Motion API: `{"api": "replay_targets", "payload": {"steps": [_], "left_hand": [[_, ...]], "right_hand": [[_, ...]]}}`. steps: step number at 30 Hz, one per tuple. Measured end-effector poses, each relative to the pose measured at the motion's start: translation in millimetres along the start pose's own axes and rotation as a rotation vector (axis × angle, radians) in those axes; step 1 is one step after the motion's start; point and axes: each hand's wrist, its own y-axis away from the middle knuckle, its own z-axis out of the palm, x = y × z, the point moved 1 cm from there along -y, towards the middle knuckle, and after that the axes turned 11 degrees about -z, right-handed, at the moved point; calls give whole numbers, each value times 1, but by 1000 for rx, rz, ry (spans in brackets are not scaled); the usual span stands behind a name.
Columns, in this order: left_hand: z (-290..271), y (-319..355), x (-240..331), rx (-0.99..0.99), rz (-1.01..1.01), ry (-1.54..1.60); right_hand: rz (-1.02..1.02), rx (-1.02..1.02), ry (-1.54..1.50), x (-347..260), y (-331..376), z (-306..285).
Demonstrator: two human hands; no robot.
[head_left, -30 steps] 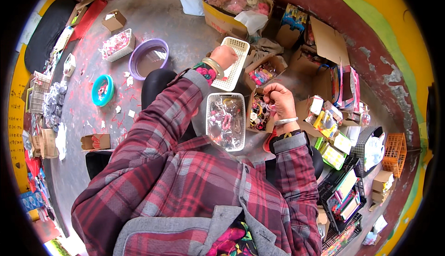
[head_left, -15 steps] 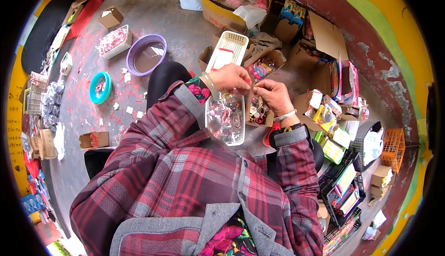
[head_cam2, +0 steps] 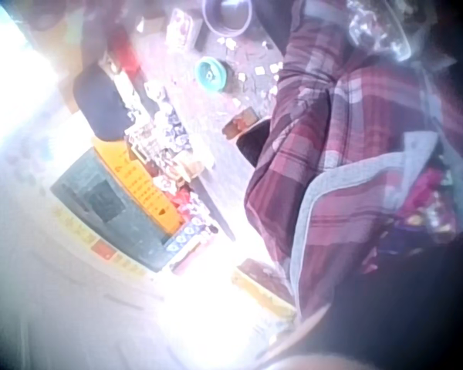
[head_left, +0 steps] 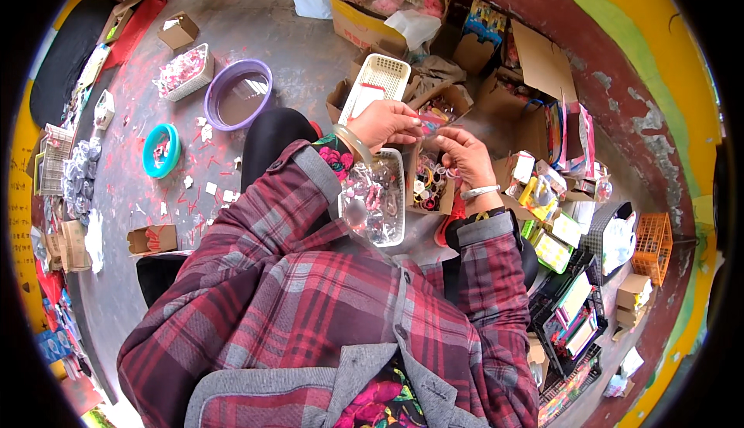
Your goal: The person sits on the floor and sorts small hair accessories from a white basket into a clear plastic container. They pick up items one by one, examine them, and place them into the container.
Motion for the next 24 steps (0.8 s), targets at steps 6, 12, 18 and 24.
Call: {"api": "replay_targets", "payload": {"steps": [6,12,18,24], "left_hand": [[6,-3,-5,-17,-53,-294],[3,-12,-12,11,-12,-385],[6,-13,-13,31,44,-393],[7,-12,-12,29,127,-432]], "right_hand": [[-49,-55,174,-10,3,0],[-83,-104,268,-3,0,-4],[-259,-100,309,10,-1,2],[-394,-72,373,16,-1,4]]}}
